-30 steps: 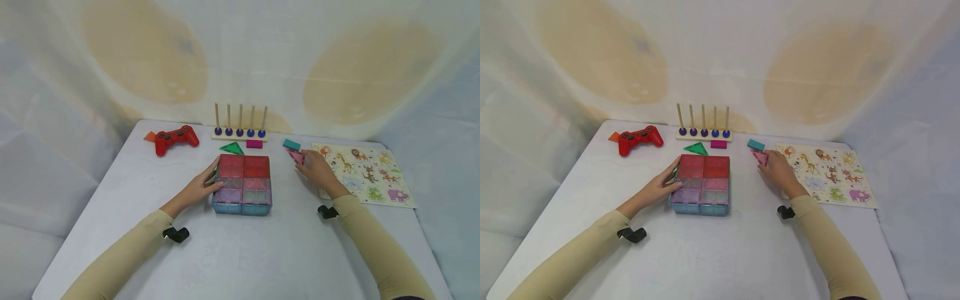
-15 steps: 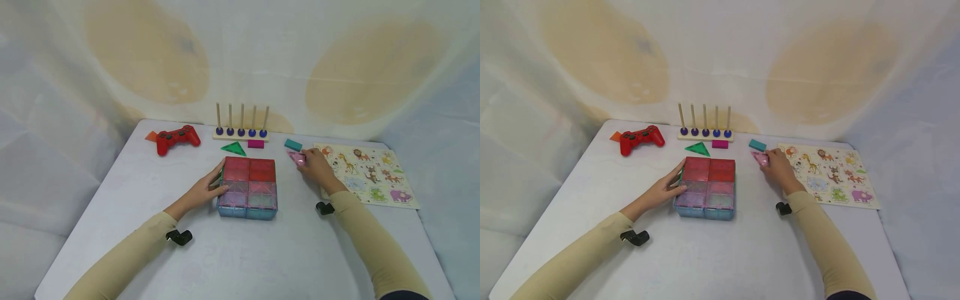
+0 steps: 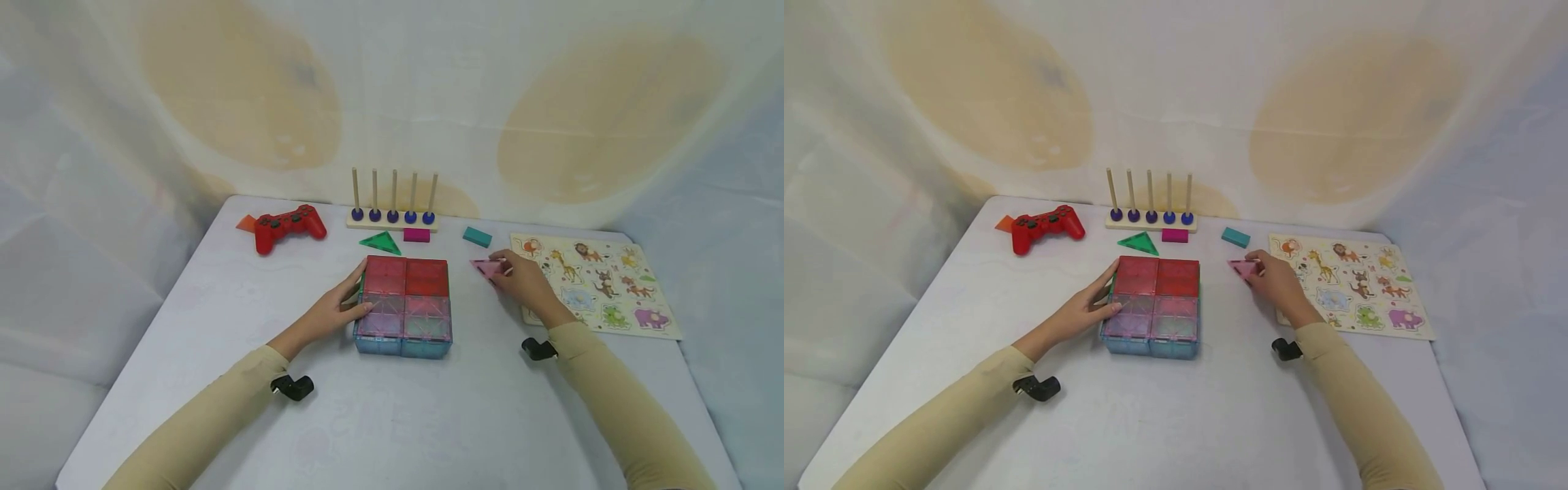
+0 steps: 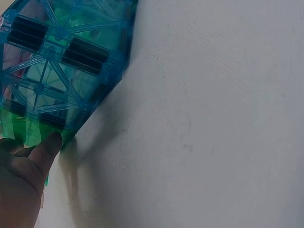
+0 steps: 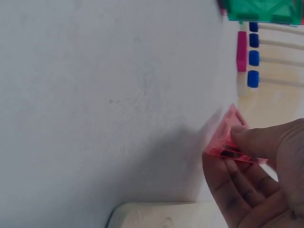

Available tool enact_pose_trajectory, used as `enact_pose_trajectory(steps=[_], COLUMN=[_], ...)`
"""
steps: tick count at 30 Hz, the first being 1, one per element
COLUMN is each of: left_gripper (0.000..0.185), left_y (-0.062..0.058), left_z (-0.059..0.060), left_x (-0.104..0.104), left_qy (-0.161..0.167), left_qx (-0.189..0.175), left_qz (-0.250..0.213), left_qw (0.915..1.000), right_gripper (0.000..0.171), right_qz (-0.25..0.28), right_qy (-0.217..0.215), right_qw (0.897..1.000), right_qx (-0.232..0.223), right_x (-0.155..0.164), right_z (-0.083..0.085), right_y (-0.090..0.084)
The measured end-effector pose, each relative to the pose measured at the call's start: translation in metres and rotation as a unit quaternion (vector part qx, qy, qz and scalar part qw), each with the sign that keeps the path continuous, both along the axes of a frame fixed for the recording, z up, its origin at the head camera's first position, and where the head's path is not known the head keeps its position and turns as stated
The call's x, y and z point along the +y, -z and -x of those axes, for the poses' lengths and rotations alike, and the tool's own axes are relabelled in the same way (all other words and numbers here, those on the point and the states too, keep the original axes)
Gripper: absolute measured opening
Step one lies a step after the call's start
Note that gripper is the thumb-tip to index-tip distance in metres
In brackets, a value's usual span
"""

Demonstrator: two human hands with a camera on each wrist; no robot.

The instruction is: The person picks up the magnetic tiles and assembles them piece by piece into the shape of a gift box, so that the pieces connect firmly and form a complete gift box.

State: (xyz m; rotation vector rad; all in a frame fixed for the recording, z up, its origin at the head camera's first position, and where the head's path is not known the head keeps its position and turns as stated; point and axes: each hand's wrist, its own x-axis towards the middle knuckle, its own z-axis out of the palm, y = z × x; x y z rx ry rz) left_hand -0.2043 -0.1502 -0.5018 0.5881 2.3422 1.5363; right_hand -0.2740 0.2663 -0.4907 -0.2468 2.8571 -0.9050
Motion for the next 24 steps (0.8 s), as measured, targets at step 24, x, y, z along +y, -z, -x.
enact_pose_trajectory(steps=[24], left_gripper=[0.085], left_y=[-0.033], left_z=[-0.011], left_x=[0.029], left_qy=[0.024], left_qx=[-0.015], left_qz=[-0.023], left_qw=[0.9993], right_gripper=[0.036], right_qz=[0.032], right_qy=[-0.086], right_qw=[0.988], right_qx=[0.121], right_x=[-0.048], right_z=[-0.058], right_y=[-0.075])
